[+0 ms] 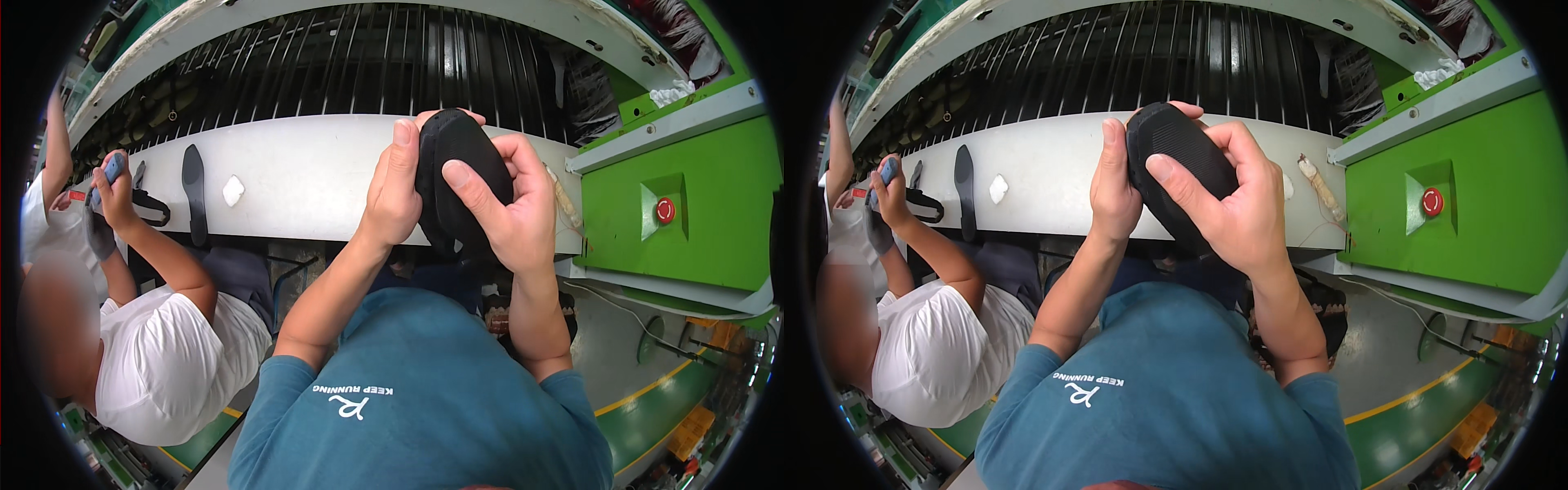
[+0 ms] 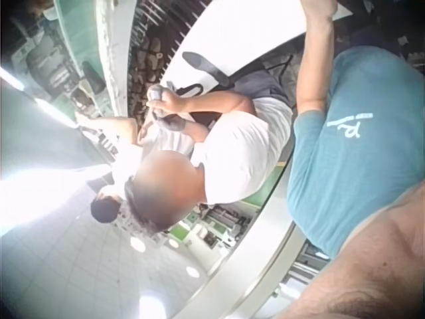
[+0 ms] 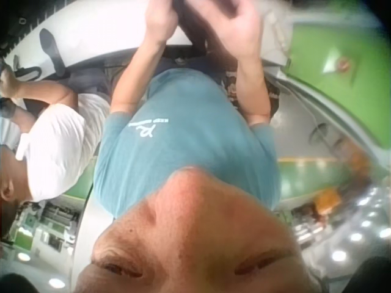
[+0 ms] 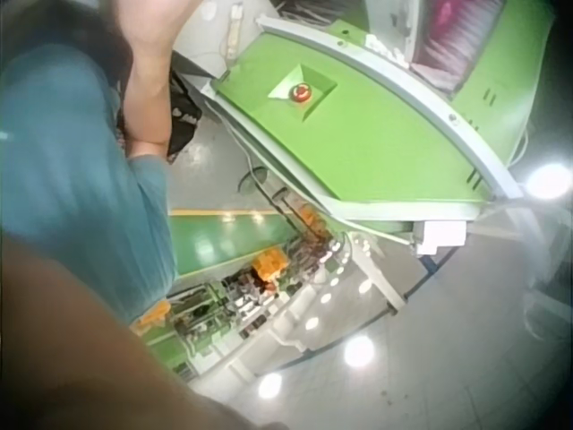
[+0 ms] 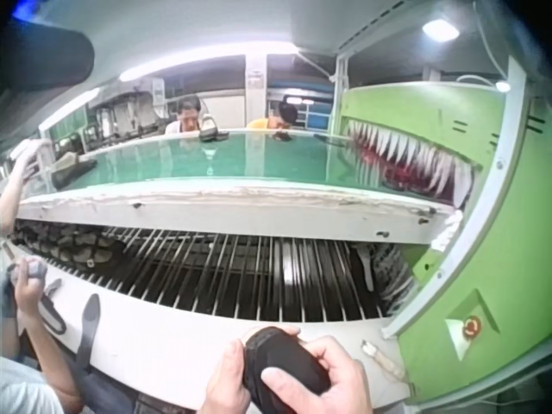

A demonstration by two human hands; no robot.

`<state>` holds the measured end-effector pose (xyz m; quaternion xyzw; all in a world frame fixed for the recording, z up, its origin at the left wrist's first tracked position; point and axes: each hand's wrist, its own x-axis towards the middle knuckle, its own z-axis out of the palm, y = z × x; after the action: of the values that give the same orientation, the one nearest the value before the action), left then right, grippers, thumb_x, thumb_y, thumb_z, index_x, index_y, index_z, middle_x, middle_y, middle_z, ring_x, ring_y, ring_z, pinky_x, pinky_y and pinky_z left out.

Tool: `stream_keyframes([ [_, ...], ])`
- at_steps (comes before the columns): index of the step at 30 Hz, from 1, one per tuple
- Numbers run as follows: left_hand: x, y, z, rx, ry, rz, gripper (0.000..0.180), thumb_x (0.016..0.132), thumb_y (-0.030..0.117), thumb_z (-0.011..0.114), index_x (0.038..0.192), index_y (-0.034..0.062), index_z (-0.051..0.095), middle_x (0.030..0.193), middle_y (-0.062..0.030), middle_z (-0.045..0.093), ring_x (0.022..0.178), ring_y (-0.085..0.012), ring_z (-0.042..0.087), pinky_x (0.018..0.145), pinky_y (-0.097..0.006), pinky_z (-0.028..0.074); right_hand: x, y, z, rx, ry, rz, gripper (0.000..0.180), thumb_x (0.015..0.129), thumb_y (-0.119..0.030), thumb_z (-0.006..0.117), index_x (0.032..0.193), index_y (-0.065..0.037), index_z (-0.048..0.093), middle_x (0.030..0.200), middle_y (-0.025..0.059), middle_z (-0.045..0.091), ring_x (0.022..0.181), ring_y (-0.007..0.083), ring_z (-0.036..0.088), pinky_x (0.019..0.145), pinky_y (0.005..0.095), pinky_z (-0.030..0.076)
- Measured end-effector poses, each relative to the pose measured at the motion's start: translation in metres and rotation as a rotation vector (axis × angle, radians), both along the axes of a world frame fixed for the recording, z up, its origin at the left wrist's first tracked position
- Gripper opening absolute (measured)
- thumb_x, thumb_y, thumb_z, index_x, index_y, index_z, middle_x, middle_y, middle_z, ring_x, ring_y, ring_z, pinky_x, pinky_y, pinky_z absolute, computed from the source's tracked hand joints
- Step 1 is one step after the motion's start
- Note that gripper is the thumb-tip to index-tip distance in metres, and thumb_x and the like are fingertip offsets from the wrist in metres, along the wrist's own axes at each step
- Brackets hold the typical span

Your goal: The person assembles black sandals by hand on a factory assembly line. They pick up a sandal upper and a sole, apply adhesive from a tube to the sole, and press the two parts together. The person then places the assembled sandal onto a moving conveyor belt.

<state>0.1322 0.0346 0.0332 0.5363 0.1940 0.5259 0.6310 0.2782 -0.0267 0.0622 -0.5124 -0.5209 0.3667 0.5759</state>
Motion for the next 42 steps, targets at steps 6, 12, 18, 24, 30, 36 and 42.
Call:
stream_keyframes([
  [6, 0.003, 0.007, 0.0, -0.02, 0.01, 0.01, 0.078, 0.123, 0.056, 0.019, 0.138, -0.0054, 0.065, 0.119, -0.0148, 0.076, 0.111, -0.0222, 0.074, 0.102, -0.035, 0.059, 0.004, 0.015, -0.003, 0.014, 0.03, 0.001, 0.038, 0.096, -0.031, 0.093, 0.103, -0.002, 0.069, 0.081, 0.005, 0.077, 0.074, 0.0073, 0.072, 0.064, 0.0247, 0.056],
  [12, 0.004, 0.01, -0.002, -0.002, 0.046, 0.022, 0.079, 0.123, 0.057, 0.019, 0.138, -0.005, 0.066, 0.119, -0.0145, 0.076, 0.111, -0.0218, 0.073, 0.101, -0.035, 0.059, 0.01, 0.021, -0.011, 0.014, 0.037, 0.009, 0.039, 0.095, -0.03, 0.094, 0.103, -0.003, 0.068, 0.08, 0.0024, 0.075, 0.071, 0.0056, 0.068, 0.063, 0.0235, 0.054],
  [18, 0.009, 0.005, -0.008, 0.164, 0.056, 0.118, 0.066, 0.122, 0.05, 0.039, 0.139, -0.0079, 0.065, 0.12, -0.0159, 0.076, 0.11, -0.0226, 0.074, 0.099, -0.035, 0.057, 0.014, 0.013, -0.007, 0.029, 0.03, 0.026, 0.036, 0.095, -0.026, 0.094, 0.105, -0.003, 0.069, 0.086, 0.0032, 0.076, 0.078, 0.006, 0.069, 0.067, 0.0241, 0.055],
  [24, 0.0, -0.003, -0.008, 0.341, 0.227, 0.191, 0.05, 0.113, 0.035, 0.059, 0.137, -0.0085, 0.064, 0.102, -0.0174, 0.078, 0.089, -0.026, 0.076, 0.085, -0.035, 0.059, 0.02, 0.0, -0.009, 0.04, 0.052, 0.074, 0.034, 0.095, -0.024, 0.094, 0.106, -0.003, 0.069, 0.088, 0.0026, 0.076, 0.081, 0.006, 0.069, 0.07, 0.0244, 0.055],
  [30, -0.009, -0.007, -0.007, 0.435, 0.222, 0.207, 0.051, 0.112, 0.035, 0.056, 0.136, -0.0078, 0.065, 0.105, -0.0199, 0.08, 0.092, -0.0304, 0.08, 0.085, -0.038, 0.062, 0.01, -0.011, -0.015, 0.067, 0.03, 0.057, 0.035, 0.095, -0.023, 0.094, 0.105, -0.003, 0.068, 0.088, 0.0028, 0.076, 0.081, 0.0063, 0.069, 0.071, 0.025, 0.056],
  [36, -0.01, -0.023, -0.002, 0.406, 0.206, 0.214, 0.066, 0.114, 0.049, 0.046, 0.136, -0.0112, 0.065, 0.117, -0.0269, 0.08, 0.101, -0.0319, 0.081, 0.09, -0.042, 0.066, 0.006, -0.022, -0.013, 0.117, -0.043, 0.076, 0.038, 0.094, -0.026, 0.096, 0.107, -0.004, 0.067, 0.089, 0.0058, 0.079, 0.08, 0.0095, 0.074, 0.071, 0.0275, 0.059],
  [42, -0.012, -0.022, 0.004, 0.421, 0.243, 0.199, 0.061, 0.115, 0.044, 0.048, 0.134, -0.0111, 0.066, 0.117, -0.026, 0.08, 0.1, -0.0323, 0.082, 0.089, -0.041, 0.066, 0.004, -0.024, -0.019, 0.137, -0.016, 0.036, 0.037, 0.095, -0.023, 0.094, 0.109, -0.004, 0.066, 0.091, 0.006, 0.079, 0.082, 0.0097, 0.075, 0.071, 0.027, 0.06],
])
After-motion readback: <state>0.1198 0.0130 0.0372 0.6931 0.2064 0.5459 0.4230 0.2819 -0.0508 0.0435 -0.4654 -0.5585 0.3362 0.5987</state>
